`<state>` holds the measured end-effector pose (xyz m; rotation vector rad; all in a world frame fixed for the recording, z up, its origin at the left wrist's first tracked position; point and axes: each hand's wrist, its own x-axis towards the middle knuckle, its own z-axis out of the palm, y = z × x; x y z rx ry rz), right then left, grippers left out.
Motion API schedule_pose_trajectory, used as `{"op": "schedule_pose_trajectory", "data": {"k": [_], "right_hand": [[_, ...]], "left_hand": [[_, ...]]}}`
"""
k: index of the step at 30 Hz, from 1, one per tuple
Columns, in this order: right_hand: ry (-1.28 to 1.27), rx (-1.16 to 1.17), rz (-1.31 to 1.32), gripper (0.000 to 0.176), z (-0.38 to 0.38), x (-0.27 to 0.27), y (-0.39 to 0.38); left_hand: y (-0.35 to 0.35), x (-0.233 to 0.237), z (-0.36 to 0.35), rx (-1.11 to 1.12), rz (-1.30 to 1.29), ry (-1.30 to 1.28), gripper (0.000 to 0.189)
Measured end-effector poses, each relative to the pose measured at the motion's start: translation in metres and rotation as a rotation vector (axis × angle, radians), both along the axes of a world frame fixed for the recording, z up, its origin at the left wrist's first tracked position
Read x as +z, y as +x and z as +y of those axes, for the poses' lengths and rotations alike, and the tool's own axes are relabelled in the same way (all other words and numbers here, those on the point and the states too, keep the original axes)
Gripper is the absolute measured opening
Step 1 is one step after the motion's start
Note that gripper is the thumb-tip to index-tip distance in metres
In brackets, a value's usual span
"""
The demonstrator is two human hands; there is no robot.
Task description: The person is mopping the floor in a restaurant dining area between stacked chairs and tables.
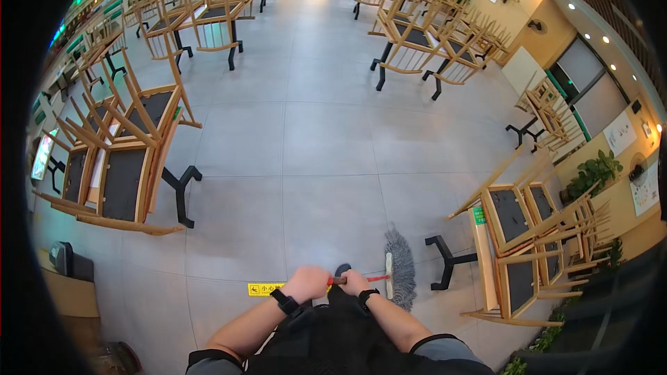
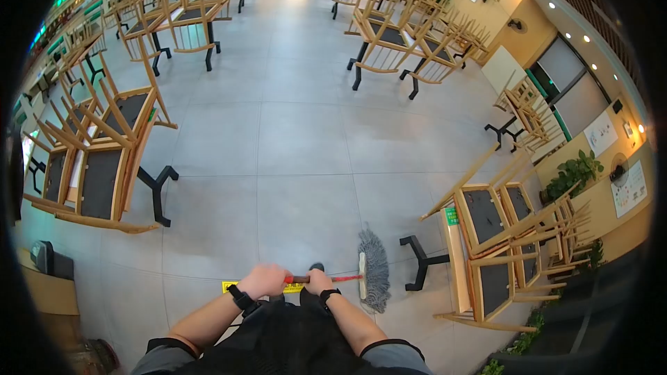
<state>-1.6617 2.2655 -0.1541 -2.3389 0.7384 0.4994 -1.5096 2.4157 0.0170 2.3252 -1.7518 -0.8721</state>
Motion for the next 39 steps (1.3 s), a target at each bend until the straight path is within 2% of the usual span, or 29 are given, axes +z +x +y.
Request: {"op": "schedule_pose_trajectory", "data": {"k": [2,6,8,12,17,23,29,33,39], "right_hand": [[-0.013,0.036,0.017,0.024,-0.010,0.006,0.016],[0.020,0.089,0.040,0.029,-0.025,0.011,0.035],[0.025,0.113,0.042,0.028,-0.033,0.010,0.044],[0.009,0.206,0.088,0.027,-0.075,0.021,0.072],[0.035,0.373,0.045,0.028,-0.121,0.034,0.093],[0.023,0.539,-0.109,0.025,-0.157,0.047,0.137],[0.054,0.651,-0.220,0.023,-0.169,0.044,0.170],[0.118,0.683,-0.227,0.023,-0.170,0.042,0.176],[0.247,0.647,-0.152,0.031,-0.166,0.013,0.165]], "left_hand": [[0.011,0.008,-0.018,0.063,-0.111,0.166,0.028],[0.023,0.016,-0.038,0.132,-0.131,0.192,0.039],[0.032,0.012,-0.050,0.209,-0.205,0.114,0.045],[0.056,0.026,-0.085,0.209,-0.235,0.134,0.049],[0.072,0.058,-0.122,0.168,-0.291,0.134,0.049],[0.082,0.085,-0.140,0.387,-0.290,0.214,0.043],[0.079,0.112,-0.143,0.537,-0.307,0.262,0.046],[0.063,0.109,-0.137,0.668,-0.285,0.273,0.049],[0.051,0.060,-0.111,0.788,-0.145,0.294,0.049]]}}
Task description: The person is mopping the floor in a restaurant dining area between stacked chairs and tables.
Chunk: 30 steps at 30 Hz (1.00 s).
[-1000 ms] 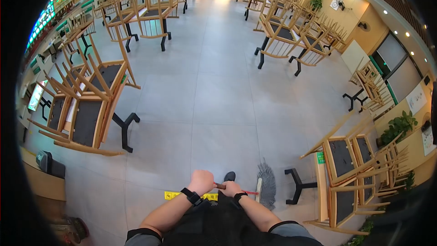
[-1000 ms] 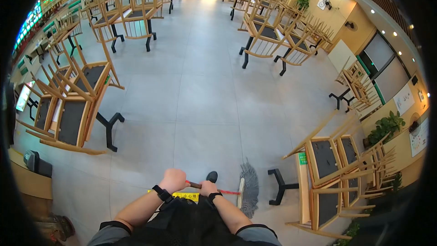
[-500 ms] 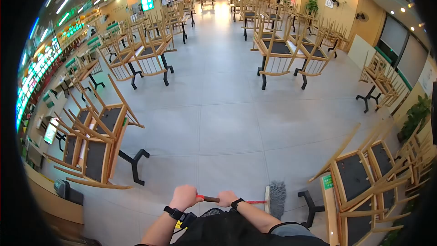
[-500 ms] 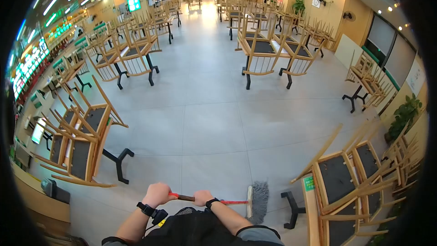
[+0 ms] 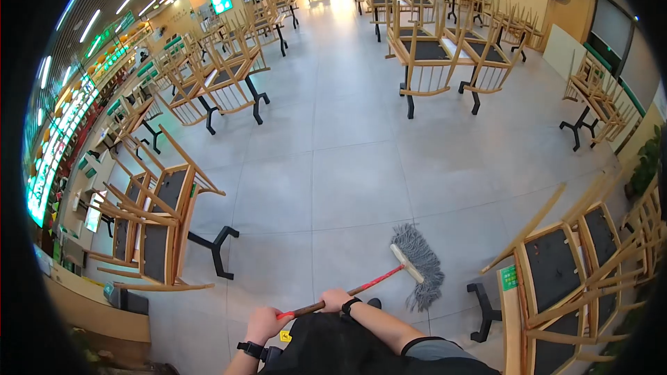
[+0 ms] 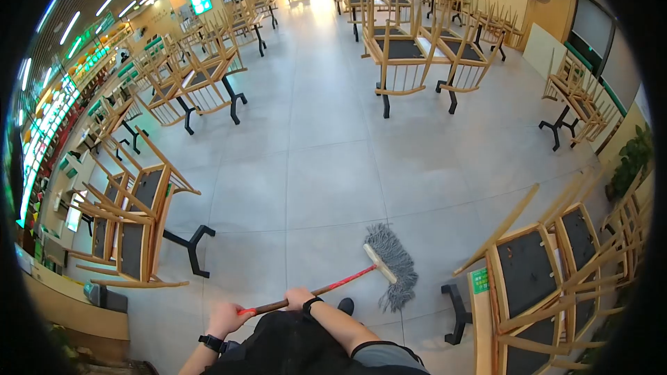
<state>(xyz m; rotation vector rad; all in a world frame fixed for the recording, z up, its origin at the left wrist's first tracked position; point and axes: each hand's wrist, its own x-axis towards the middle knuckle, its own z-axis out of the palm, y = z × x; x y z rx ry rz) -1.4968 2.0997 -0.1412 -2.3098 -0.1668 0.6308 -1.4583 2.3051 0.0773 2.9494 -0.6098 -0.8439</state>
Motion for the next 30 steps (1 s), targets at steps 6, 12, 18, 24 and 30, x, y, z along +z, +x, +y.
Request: {"op": "schedule_pose_trajectory", "data": {"k": [6,12,18,24,30], "right_hand": [[-0.041,0.029,0.145,0.035,-0.022,-0.018,-0.011],[-0.174,-0.280,0.111,0.030,-0.089,-0.022,-0.036],[-0.203,-0.566,0.116,0.032,-0.172,-0.037,-0.030],[-0.258,-0.589,-0.029,0.050,-0.232,-0.008,-0.012],[-0.257,-0.554,-0.161,0.058,-0.252,0.012,0.049]], "left_hand": [[0.003,-0.042,-0.004,-0.053,0.085,-0.074,0.047],[0.035,-0.072,-0.083,-0.401,0.430,-0.164,0.042],[0.073,-0.082,-0.200,-0.656,0.407,-0.149,0.037],[0.125,-0.096,-0.284,-0.755,0.269,-0.046,0.033],[0.150,-0.085,-0.319,-0.689,0.203,-0.016,0.029]]}}
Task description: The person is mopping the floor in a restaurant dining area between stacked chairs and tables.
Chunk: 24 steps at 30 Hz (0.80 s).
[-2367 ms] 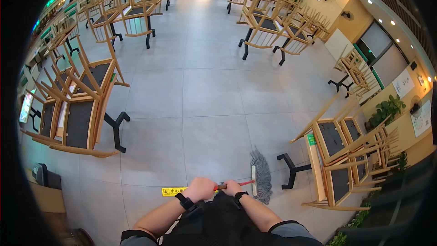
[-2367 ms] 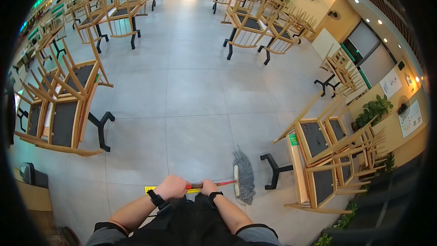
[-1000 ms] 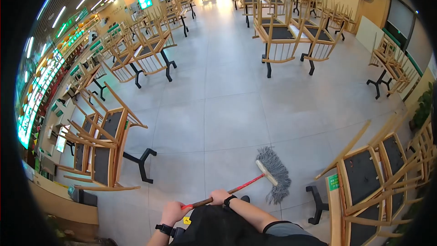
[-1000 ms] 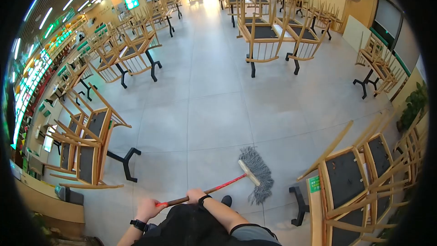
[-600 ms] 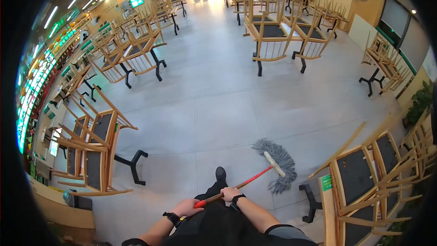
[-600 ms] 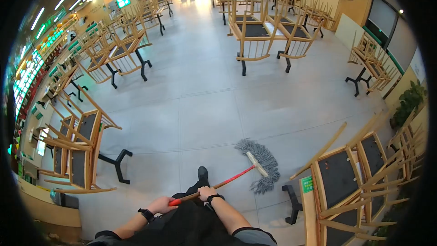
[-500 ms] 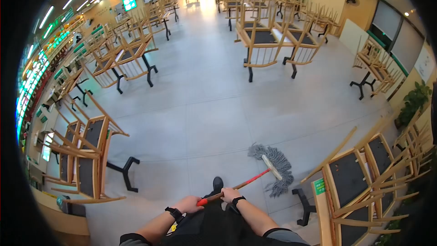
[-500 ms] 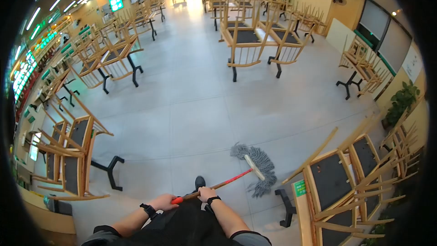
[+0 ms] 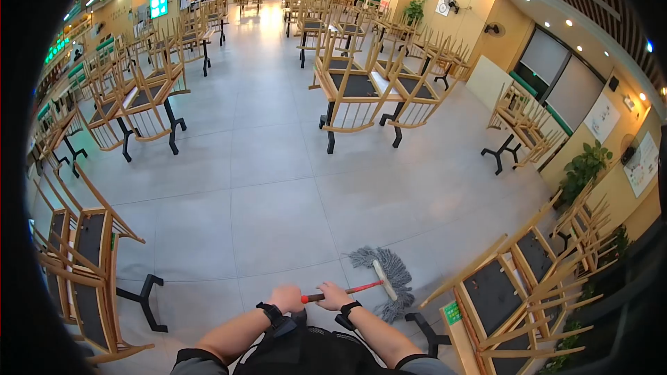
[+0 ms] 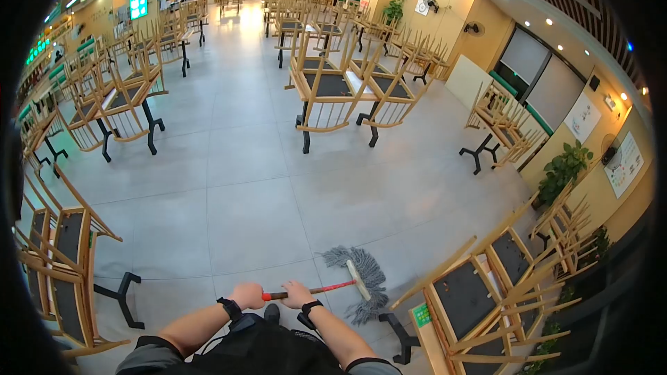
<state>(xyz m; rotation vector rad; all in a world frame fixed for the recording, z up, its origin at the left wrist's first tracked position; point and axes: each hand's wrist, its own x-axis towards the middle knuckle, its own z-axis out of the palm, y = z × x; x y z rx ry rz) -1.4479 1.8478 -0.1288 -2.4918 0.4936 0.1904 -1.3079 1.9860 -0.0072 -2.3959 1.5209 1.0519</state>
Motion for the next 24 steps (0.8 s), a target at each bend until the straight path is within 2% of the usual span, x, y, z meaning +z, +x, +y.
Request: {"op": "schedule_pose_trajectory", "data": {"k": [3,4,6,9,13,19,24], "right_hand": [[0.121,0.145,0.054,0.038,0.001,0.005,0.031],[0.122,0.148,0.060,0.038,0.003,0.002,0.039],[0.286,0.076,0.194,0.033,0.009,-0.001,0.050],[0.319,0.004,0.170,0.032,0.015,-0.010,0.059],[0.239,0.047,0.160,0.032,0.012,-0.010,0.068],[0.201,-0.010,0.030,0.020,0.006,-0.026,0.068],[0.200,-0.008,-0.029,0.020,-0.017,-0.030,0.076]], "left_hand": [[0.016,-0.005,-0.005,0.052,0.019,-0.004,0.030],[0.022,-0.007,-0.005,0.079,0.049,-0.011,0.031],[0.036,-0.018,-0.006,0.095,0.073,-0.018,0.030],[0.046,-0.021,-0.004,0.097,0.099,-0.029,0.029],[0.054,-0.018,-0.005,0.062,0.053,-0.098,0.026],[0.067,-0.044,-0.014,-0.002,0.028,-0.129,0.028],[0.084,-0.038,-0.047,0.002,0.003,-0.082,0.024]]}}
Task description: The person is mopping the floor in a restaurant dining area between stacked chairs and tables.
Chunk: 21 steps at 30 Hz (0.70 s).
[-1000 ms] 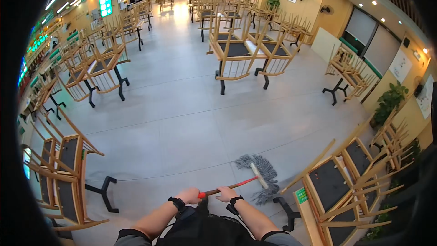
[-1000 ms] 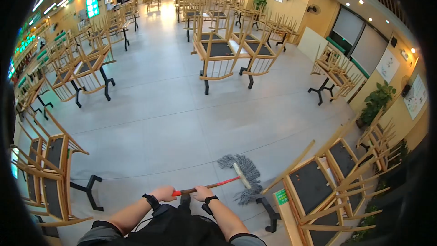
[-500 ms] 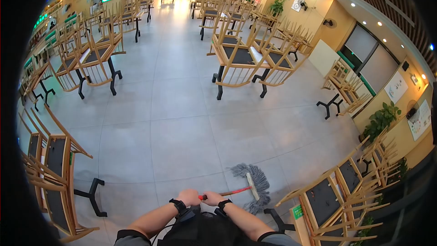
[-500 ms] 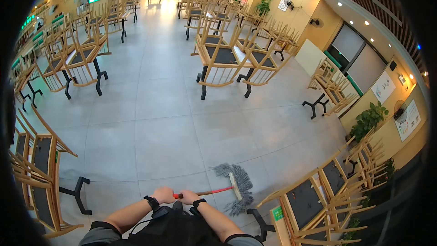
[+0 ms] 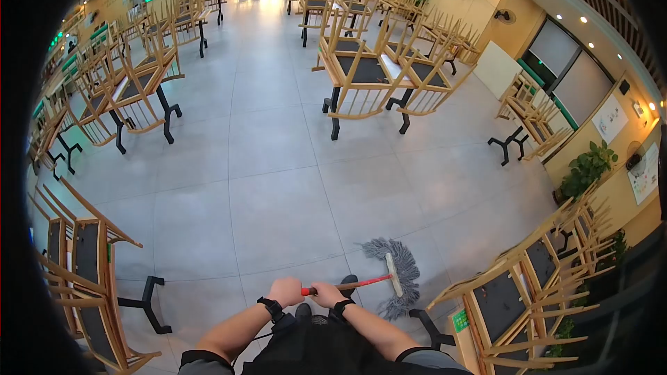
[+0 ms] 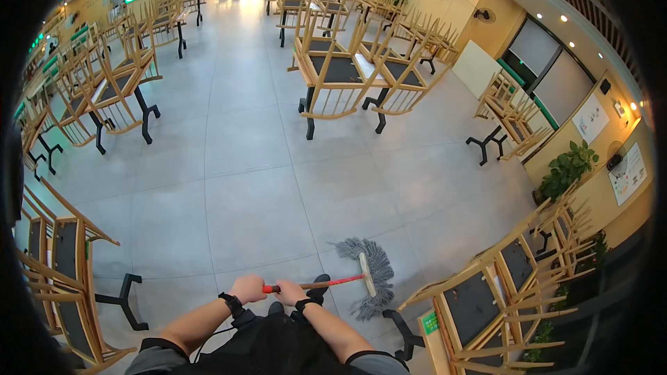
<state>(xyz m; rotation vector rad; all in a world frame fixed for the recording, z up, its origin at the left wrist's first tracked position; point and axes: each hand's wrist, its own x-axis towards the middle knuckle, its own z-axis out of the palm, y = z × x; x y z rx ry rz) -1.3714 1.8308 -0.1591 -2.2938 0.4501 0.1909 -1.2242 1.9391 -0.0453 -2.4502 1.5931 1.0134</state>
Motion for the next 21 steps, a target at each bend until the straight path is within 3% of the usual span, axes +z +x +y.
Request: {"op": "schedule_pose_trajectory", "data": {"k": [11,17,21], "right_hand": [[0.134,0.020,0.143,0.026,-0.101,0.001,0.008],[0.146,-0.124,0.172,0.030,-0.177,-0.011,-0.021],[0.126,-0.261,0.141,0.026,-0.214,0.016,-0.051]], "left_hand": [[0.003,0.016,-0.097,-0.025,-0.065,0.042,0.022],[-0.017,0.009,-0.188,-0.081,-0.043,0.024,0.031],[-0.037,0.012,-0.247,-0.201,-0.090,0.050,0.032]]}}
